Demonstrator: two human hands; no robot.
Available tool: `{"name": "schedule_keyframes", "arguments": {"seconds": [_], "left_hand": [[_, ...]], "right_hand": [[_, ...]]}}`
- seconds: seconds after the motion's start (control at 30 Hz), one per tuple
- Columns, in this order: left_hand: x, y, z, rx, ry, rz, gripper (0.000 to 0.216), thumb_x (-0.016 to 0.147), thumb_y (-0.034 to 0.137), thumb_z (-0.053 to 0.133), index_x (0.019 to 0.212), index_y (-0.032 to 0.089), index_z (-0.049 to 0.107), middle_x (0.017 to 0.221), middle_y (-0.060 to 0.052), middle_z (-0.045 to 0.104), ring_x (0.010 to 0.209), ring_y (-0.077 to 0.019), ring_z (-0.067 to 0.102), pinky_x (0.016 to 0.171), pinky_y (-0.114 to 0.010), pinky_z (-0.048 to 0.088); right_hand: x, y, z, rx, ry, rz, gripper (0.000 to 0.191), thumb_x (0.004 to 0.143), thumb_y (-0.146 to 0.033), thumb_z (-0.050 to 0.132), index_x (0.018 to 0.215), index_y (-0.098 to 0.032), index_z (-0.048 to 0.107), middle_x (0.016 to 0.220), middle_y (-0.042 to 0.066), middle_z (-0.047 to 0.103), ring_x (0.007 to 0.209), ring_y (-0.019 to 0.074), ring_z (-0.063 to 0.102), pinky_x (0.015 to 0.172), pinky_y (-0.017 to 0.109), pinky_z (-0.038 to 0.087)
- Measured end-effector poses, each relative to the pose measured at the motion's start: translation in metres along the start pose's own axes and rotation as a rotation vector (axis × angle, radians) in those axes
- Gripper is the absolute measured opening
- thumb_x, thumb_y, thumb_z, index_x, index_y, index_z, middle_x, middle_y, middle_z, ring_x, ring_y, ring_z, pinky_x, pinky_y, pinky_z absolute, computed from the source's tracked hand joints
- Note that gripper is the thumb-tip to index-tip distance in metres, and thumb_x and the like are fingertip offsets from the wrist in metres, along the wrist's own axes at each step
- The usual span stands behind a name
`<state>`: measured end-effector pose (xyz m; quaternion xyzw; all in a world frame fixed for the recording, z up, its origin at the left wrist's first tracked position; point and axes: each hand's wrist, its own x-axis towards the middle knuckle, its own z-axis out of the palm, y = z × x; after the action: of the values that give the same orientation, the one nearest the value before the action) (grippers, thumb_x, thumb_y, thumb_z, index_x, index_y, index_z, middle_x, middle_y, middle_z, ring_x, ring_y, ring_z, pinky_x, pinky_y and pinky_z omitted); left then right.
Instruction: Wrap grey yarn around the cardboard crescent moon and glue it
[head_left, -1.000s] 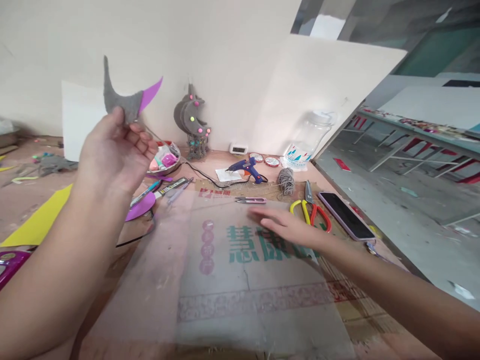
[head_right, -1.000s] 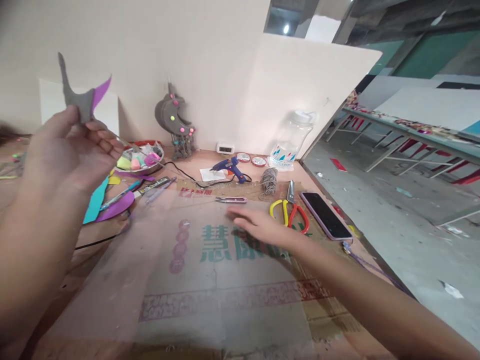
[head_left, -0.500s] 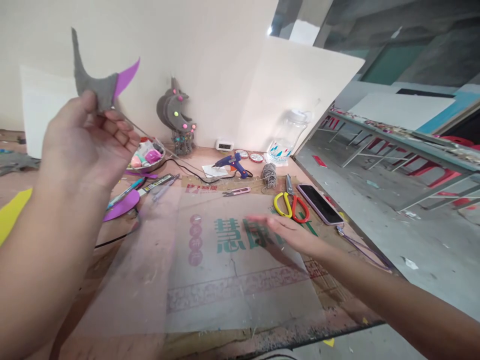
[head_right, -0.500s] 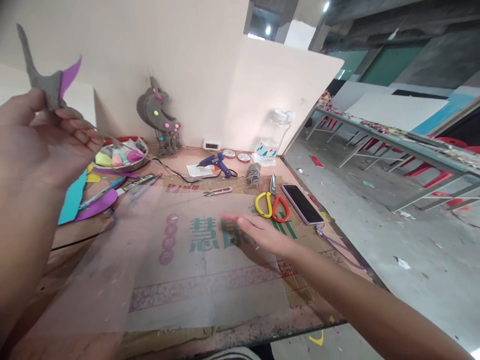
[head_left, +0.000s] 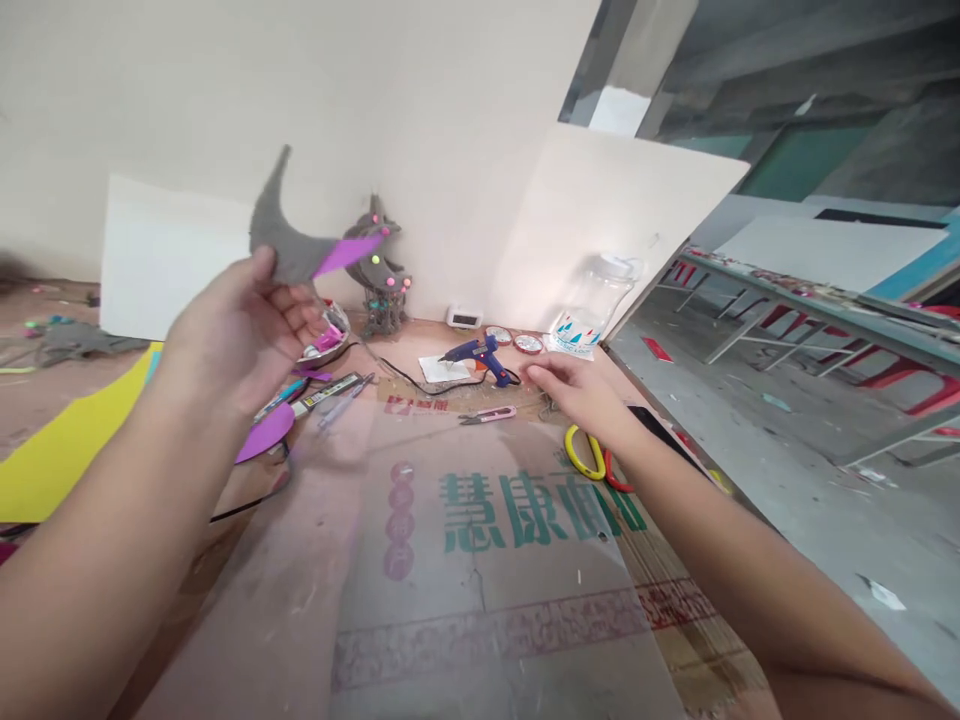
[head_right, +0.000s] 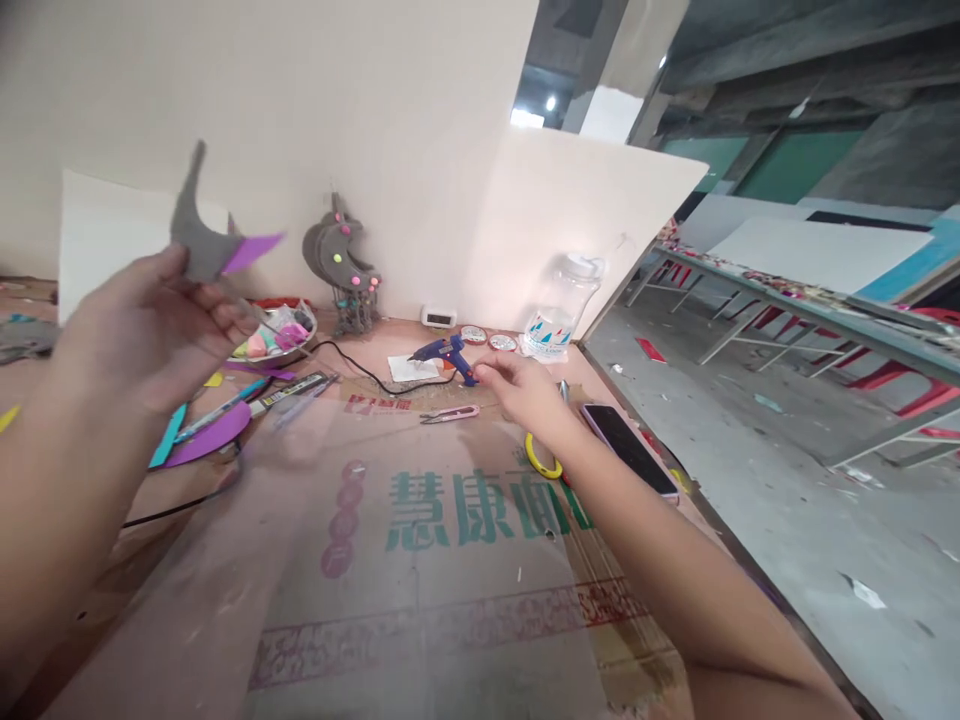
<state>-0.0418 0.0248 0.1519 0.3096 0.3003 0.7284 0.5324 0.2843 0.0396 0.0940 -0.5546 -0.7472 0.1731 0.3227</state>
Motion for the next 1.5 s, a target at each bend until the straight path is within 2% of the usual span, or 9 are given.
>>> {"name": "schedule_keyframes", "arguments": {"seconds": [0.07,0.17,0.37,0.53,0.77,0.93,1.1,1.27,1.5], "left_hand": [[-0.001,-0.004,0.000,0.104,-0.053,-0.033,0.026,0.087,0.020,0.045,0.062,0.014,0.051,0.046,0.000,0.052,0.044,-0.0105,0.051,0.046,-0.021,0.044],[-0.005,-0.011,-0.002,0.275,-0.173,-0.070,0.020,0.085,0.021,0.054,0.067,0.012,0.058,0.052,-0.001,0.056,0.049,-0.0093,0.052,0.049,-0.020,0.043],[-0.008,-0.014,-0.005,0.437,-0.217,-0.076,0.018,0.077,0.027,0.069,0.072,0.013,0.058,0.061,0.002,0.060,0.055,-0.0059,0.053,0.055,-0.017,0.043],[-0.006,-0.016,-0.008,0.565,-0.246,-0.057,0.016,0.081,0.029,0.065,0.077,0.015,0.059,0.063,0.003,0.061,0.059,-0.0069,0.055,0.058,-0.018,0.044],[-0.006,-0.028,-0.007,0.732,-0.309,-0.018,0.019,0.083,0.031,0.059,0.073,0.016,0.053,0.055,0.004,0.057,0.050,-0.0072,0.051,0.049,-0.018,0.040],[-0.006,-0.038,-0.007,0.791,-0.329,-0.046,0.018,0.083,0.031,0.058,0.074,0.017,0.051,0.052,0.005,0.055,0.046,-0.0071,0.049,0.046,-0.018,0.040],[-0.005,-0.050,-0.008,0.706,-0.339,-0.132,0.015,0.083,0.028,0.057,0.077,0.018,0.047,0.051,0.007,0.052,0.043,-0.0070,0.048,0.042,-0.018,0.039],[-0.010,-0.057,0.000,0.674,-0.369,-0.180,0.013,0.082,0.026,0.056,0.079,0.019,0.045,0.050,0.007,0.052,0.043,-0.0071,0.048,0.042,-0.017,0.039],[-0.019,-0.055,0.010,0.771,-0.381,-0.111,0.010,0.081,0.020,0.054,0.076,0.019,0.045,0.046,0.008,0.051,0.040,-0.0072,0.047,0.041,-0.017,0.038]], "right_hand": [[0.026,0.015,0.011,-0.208,-0.038,0.048,0.030,0.088,-0.036,0.051,0.108,-0.019,0.064,0.114,0.007,0.067,0.098,0.0201,0.063,0.088,0.033,0.046],[0.056,0.034,0.033,-0.232,-0.112,0.062,0.043,0.081,-0.036,0.062,0.118,-0.016,0.059,0.115,0.011,0.066,0.095,0.0217,0.064,0.082,0.031,0.048],[0.088,0.050,0.070,-0.241,-0.125,0.086,0.029,0.072,-0.033,0.070,0.092,-0.013,0.065,0.086,0.010,0.071,0.077,0.0219,0.064,0.068,0.029,0.046],[0.093,0.055,0.074,-0.156,-0.048,0.186,0.017,0.078,-0.027,0.062,0.083,-0.012,0.064,0.079,0.011,0.071,0.073,0.0204,0.066,0.065,0.027,0.048],[0.062,0.021,0.033,0.124,-0.005,0.133,0.029,0.090,-0.034,0.044,0.107,-0.016,0.061,0.109,0.009,0.070,0.084,0.0155,0.070,0.056,0.019,0.049],[0.009,-0.010,0.012,0.369,0.046,0.009,0.028,0.086,-0.046,0.054,0.082,-0.020,0.065,0.083,0.004,0.070,0.077,0.0169,0.066,0.066,0.025,0.052],[-0.029,-0.022,0.015,0.352,-0.036,-0.134,0.023,0.083,-0.044,0.059,0.081,-0.022,0.065,0.080,0.002,0.068,0.078,0.0176,0.065,0.073,0.029,0.053],[-0.036,-0.025,0.026,0.325,-0.168,-0.208,0.023,0.081,-0.042,0.064,0.089,-0.022,0.070,0.088,0.003,0.071,0.080,0.0172,0.066,0.070,0.026,0.053],[-0.036,-0.027,0.034,0.296,-0.133,-0.142,0.034,0.080,-0.054,0.060,0.075,-0.021,0.066,0.075,0.004,0.068,0.070,0.0176,0.064,0.061,0.027,0.051]]}}
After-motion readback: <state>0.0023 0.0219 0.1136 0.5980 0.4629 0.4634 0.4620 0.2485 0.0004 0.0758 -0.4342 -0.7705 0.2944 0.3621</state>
